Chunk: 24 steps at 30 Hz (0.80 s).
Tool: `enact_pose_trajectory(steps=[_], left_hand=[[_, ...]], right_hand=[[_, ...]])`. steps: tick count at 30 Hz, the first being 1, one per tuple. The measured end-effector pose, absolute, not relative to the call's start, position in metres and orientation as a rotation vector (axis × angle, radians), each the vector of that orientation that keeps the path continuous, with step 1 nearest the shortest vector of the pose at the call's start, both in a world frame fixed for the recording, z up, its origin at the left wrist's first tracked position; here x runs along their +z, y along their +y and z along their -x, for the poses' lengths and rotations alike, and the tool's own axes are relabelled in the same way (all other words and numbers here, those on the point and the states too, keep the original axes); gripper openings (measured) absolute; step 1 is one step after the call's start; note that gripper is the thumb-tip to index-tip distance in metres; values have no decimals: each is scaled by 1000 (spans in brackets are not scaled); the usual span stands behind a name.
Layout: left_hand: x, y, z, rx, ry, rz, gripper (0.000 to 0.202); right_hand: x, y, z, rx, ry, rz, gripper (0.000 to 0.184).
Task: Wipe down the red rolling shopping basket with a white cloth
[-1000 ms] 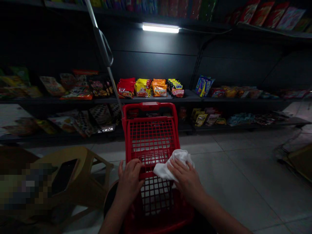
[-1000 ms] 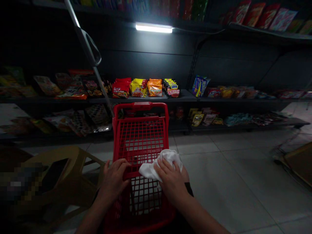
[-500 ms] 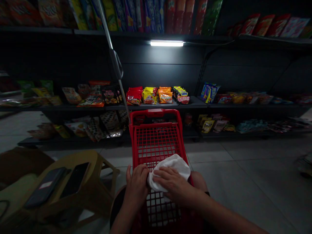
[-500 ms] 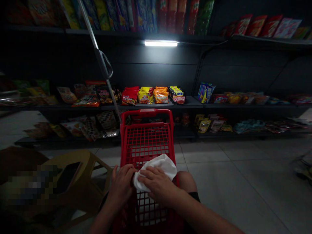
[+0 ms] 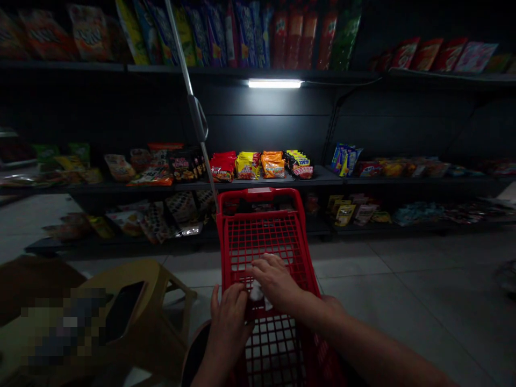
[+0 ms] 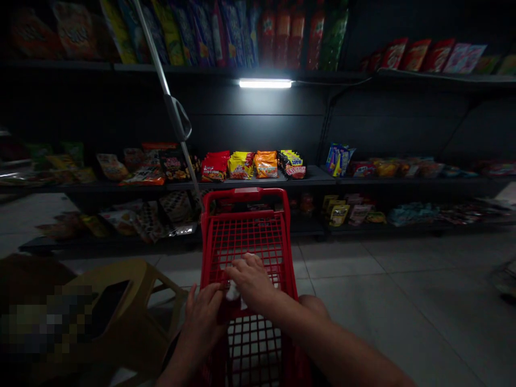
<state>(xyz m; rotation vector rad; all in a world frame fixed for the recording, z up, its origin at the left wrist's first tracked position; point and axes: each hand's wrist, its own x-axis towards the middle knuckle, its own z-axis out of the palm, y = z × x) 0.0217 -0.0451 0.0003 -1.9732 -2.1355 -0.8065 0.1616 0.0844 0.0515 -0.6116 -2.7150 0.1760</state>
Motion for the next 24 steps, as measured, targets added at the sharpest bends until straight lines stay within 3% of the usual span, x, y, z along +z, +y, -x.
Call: enact_pose_trajectory(steps=[6,13,17,21,24], left_hand=[[7,-49,-21,-765,-2158,2023,43],[4,-48,-20,-839,-2126,2061,49],[4,-46,-20,-837,-2149,2063,47],[7,-46,-21,-802,-2167,2086,48],[6,-47,-21,-780,-2162,2061,48]], right_hand=[[61,138,-113,167,-2699,223,21],[65,213,-201,-92,-2521,909,22],[69,215,-215,-27,-2442,1155,31],[62,182,-170,37,-2447,1000,44],[57,154,-122,105,-2546,675,32]])
